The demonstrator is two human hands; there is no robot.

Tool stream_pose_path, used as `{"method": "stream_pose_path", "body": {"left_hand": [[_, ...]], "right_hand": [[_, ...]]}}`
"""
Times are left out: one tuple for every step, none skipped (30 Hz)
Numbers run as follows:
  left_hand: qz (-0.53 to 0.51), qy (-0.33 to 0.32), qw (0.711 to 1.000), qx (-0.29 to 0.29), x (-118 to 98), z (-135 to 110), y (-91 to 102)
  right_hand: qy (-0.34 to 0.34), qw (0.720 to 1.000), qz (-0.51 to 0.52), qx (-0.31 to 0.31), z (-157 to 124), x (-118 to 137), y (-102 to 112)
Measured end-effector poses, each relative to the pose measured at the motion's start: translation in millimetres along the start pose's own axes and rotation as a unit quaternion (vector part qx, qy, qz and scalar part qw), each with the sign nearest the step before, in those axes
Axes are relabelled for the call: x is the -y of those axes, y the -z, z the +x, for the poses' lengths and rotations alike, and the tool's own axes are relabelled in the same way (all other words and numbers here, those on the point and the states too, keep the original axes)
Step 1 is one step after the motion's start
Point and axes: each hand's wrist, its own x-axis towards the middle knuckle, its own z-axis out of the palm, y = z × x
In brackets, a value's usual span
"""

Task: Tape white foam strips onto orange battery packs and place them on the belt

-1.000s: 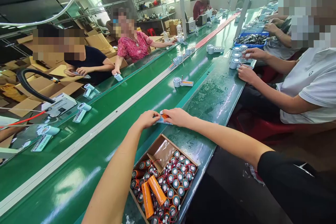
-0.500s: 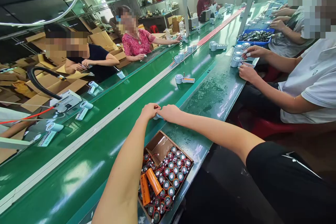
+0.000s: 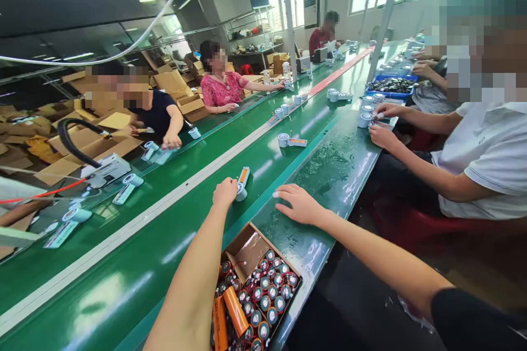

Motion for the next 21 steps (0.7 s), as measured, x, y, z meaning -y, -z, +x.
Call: {"method": "stream_pose_path", "body": {"left_hand": [[-0.01, -0.004, 1.0, 0.002, 5.4, -1.5, 0.2], [-0.02, -0.013, 1.0, 0.003, 10.2, -4.1, 0.4], [-0.028, -0.023, 0.999, 0.002, 14.5, -8.0, 0.9], [-0.035, -0.032, 0.999, 0.0, 18.9, -13.8, 1.8], [-0.041, -0.041, 0.998, -0.002, 23.9, -22.1, 3.0], [-0.049, -0.049, 0.998, -0.005, 30.3, -33.1, 4.6], [-0.056, -0.056, 0.997, -0.006, 38.8, -47.4, 6.2], [-0.065, -0.062, 0.996, -0.006, 50.3, -65.1, 7.7], [-0.072, -0.066, 0.995, -0.007, 65.1, -86.5, 8.7], [-0.075, -0.072, 0.994, -0.015, 83.4, -111.3, 9.0], [-0.073, -0.08, 0.994, -0.028, 105.0, -139.7, 8.3], [-0.067, -0.086, 0.993, -0.046, 129.5, -171.1, 6.5], [-0.057, -0.093, 0.992, -0.069, 155.9, -205.1, 3.5], [-0.047, -0.094, 0.991, -0.088, 183.4, -240.9, -0.7], [-0.042, -0.082, 0.99, -0.107, 210.8, -277.3, -6.1], [-0.038, -0.066, 0.99, -0.117, 236.9, -313.4, -12.7], [-0.03, -0.045, 0.991, -0.121, 260.5, -347.8, -20.4], [-0.016, -0.029, 0.993, -0.118, 280.4, -379.6, -29.0], [0.001, -0.017, 0.995, -0.1, 295.7, -407.7, -38.1], [0.019, -0.006, 0.997, -0.079, 305.9, -431.5, -47.1], [0.033, 0.002, 0.998, -0.06, 311.0, -450.3, -55.3]], "right_hand": [[0.001, 1.0, 0.014, -0.013, -18.0, 1.3, -0.8], [0.002, 0.999, 0.026, -0.02, -34.2, 3.3, -2.5], [0.002, 0.999, 0.043, -0.027, -48.1, 5.9, -4.5], [-0.001, 0.997, 0.07, -0.034, -59.6, 8.9, -6.4], [-0.005, 0.994, 0.105, -0.041, -68.7, 12.3, -7.5], [-0.009, 0.988, 0.145, -0.047, -76.0, 15.5, -7.5], [-0.013, 0.981, 0.186, -0.052, -82.1, 18.3, -6.2], [-0.017, 0.973, 0.223, -0.055, -87.7, 20.1, -3.7], [-0.023, 0.966, 0.251, -0.055, -93.5, 20.8, -0.1], [-0.031, 0.962, 0.268, -0.049, -100.1, 20.1, 4.1], [-0.045, 0.957, 0.283, -0.041, -107.8, 18.0, 8.5], [-0.065, 0.952, 0.298, -0.033, -116.6, 14.7, 12.8], [-0.089, 0.946, 0.312, -0.026, -126.4, 10.5, 16.5], [-0.116, 0.938, 0.325, -0.02, -136.9, 6.1, 19.5], [-0.143, 0.931, 0.334, -0.017, -147.4, 2.2, 21.9], [-0.166, 0.925, 0.34, -0.016, -157.4, -0.7, 23.7], [-0.186, 0.921, 0.343, -0.016, -166.2, -1.9, 25.1], [-0.199, 0.917, 0.344, -0.016, -173.1, -1.2, 26.1], [-0.205, 0.915, 0.347, -0.02, -177.5, 1.8, 26.8], [-0.205, 0.913, 0.352, -0.027, -179.2, 7.1, 27.4], [-0.197, 0.911, 0.36, -0.04, -178.0, 14.8, 27.9]]}}
